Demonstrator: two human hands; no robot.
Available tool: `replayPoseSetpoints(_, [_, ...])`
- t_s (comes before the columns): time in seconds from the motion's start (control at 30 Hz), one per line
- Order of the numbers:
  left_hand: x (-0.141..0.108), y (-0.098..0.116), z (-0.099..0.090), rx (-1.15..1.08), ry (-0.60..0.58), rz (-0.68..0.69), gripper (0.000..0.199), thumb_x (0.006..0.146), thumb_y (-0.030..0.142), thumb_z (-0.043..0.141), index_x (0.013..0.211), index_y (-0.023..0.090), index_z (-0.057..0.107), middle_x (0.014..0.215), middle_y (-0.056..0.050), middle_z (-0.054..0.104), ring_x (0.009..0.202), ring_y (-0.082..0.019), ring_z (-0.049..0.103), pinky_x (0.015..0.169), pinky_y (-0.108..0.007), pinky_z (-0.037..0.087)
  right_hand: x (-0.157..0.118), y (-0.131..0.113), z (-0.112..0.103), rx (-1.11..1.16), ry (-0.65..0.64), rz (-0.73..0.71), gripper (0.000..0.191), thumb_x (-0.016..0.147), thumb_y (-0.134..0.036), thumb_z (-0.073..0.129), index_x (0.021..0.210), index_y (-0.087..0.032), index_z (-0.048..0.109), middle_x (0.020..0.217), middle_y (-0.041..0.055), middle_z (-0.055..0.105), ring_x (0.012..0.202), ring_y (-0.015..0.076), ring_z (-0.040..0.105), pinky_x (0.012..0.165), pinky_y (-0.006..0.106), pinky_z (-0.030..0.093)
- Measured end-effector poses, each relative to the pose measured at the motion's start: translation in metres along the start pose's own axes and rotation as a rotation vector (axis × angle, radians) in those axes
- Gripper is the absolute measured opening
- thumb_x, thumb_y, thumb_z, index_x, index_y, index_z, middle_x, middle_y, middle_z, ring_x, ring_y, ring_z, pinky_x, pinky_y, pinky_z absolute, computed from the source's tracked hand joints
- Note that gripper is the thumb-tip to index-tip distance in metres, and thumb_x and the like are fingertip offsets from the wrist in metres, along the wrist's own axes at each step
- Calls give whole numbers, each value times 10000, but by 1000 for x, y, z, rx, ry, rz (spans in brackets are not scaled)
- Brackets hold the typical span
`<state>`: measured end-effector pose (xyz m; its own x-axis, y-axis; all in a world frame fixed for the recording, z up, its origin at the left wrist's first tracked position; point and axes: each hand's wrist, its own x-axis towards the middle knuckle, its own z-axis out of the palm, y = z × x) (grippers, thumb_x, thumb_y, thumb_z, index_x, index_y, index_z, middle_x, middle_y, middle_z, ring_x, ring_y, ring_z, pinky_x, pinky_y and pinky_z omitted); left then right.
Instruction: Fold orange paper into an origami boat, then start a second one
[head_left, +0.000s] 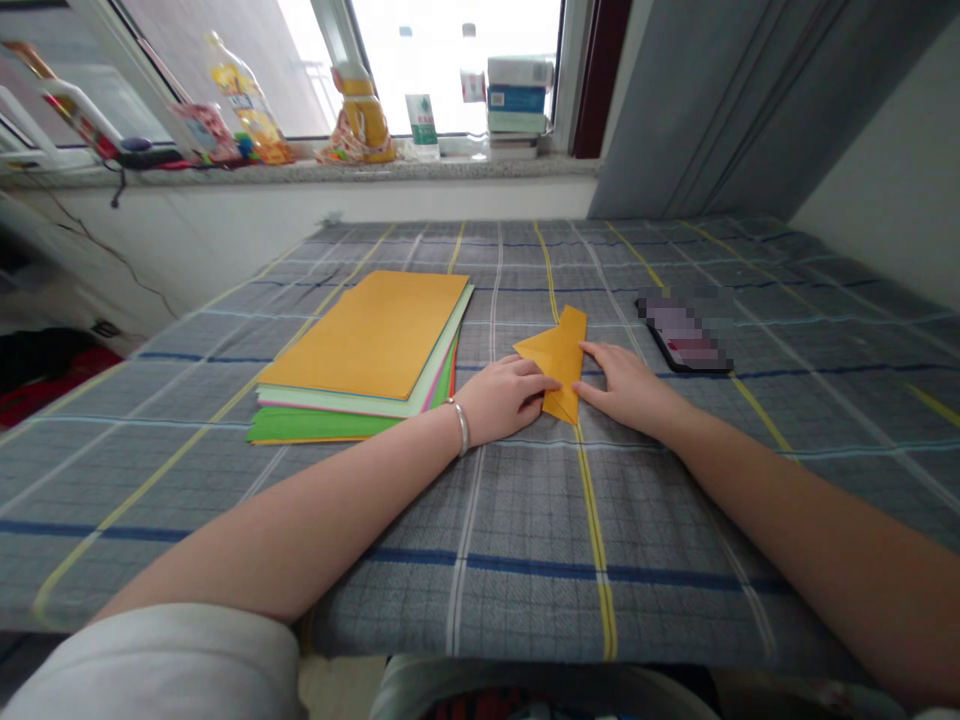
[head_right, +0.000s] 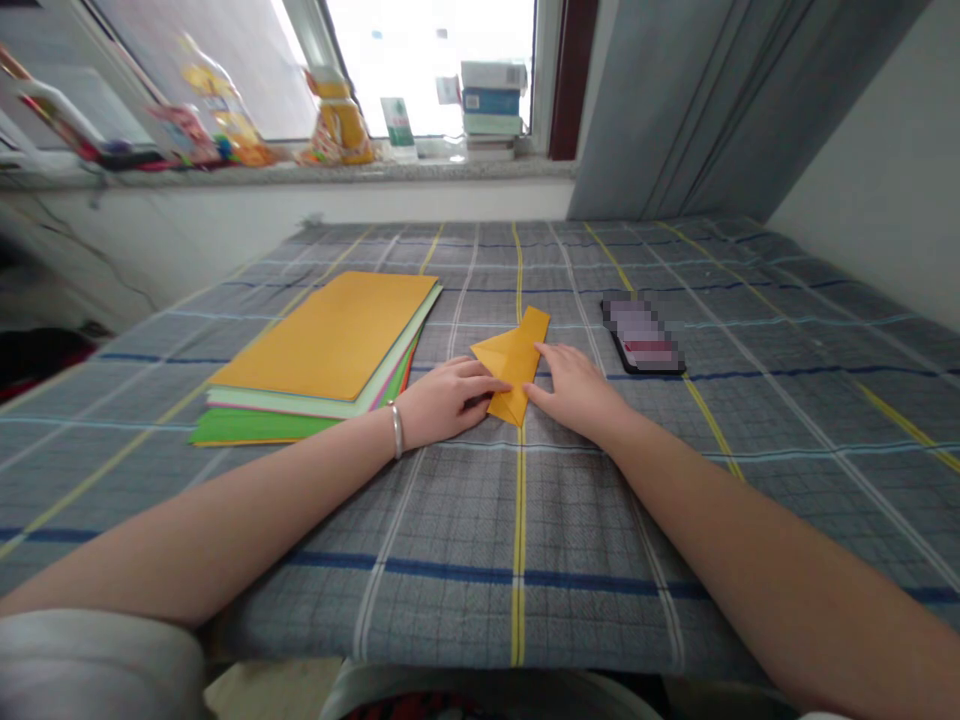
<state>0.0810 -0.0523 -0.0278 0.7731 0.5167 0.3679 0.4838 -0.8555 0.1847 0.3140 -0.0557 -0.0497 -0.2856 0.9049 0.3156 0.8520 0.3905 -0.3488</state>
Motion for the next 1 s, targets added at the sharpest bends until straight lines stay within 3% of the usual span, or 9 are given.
replayPoseSetpoints(0.33, [1, -1, -3, 206, -23, 161, 279, 973, 310, 483, 1065, 214, 728, 909, -67, 668, 894, -198, 585, 860, -372, 490, 0, -12, -12, 199, -111, -126, 593, 816, -276, 601, 1392, -197, 481, 1347, 125, 592, 1238, 283, 538, 1069, 507, 399])
replayPoseSetpoints(0.6, [2, 0, -3, 61, 2, 163, 226, 959, 260, 504, 1085, 196, 680, 1249, -77, 638, 1183, -206, 562, 1044, -415, 452, -1, -16, -16, 266, -159, -215, 482, 852, -266, 552, 1329, -205, 553, 1353, 117, 591, 1251, 259, 538, 1081, 481, 386])
replayPoseSetpoints(0.83, [2, -2, 1, -119, -30, 94, 170, 916, 200, 542, 1038, 156, 652, 1174, -110, 675, 1158, -195, 604, 1043, -403, 474, -3, -19, -32, 305, -192, -194, 274, 849, -350, 581, 1089, -238, 651, 1112, 71, 689, 1042, 239, 622, 947, 426, 460])
replayPoseSetpoints(1.0, [3, -3, 1, -153, -43, 80, 154, 898, 192, 575, 1024, 142, 649, 1167, -111, 679, 1148, -192, 613, 1056, -389, 461, -6, -24, -35, 132, -175, -317, 291, 721, -460, 748, 856, -230, 632, 925, 52, 647, 909, 230, 586, 808, 361, 453])
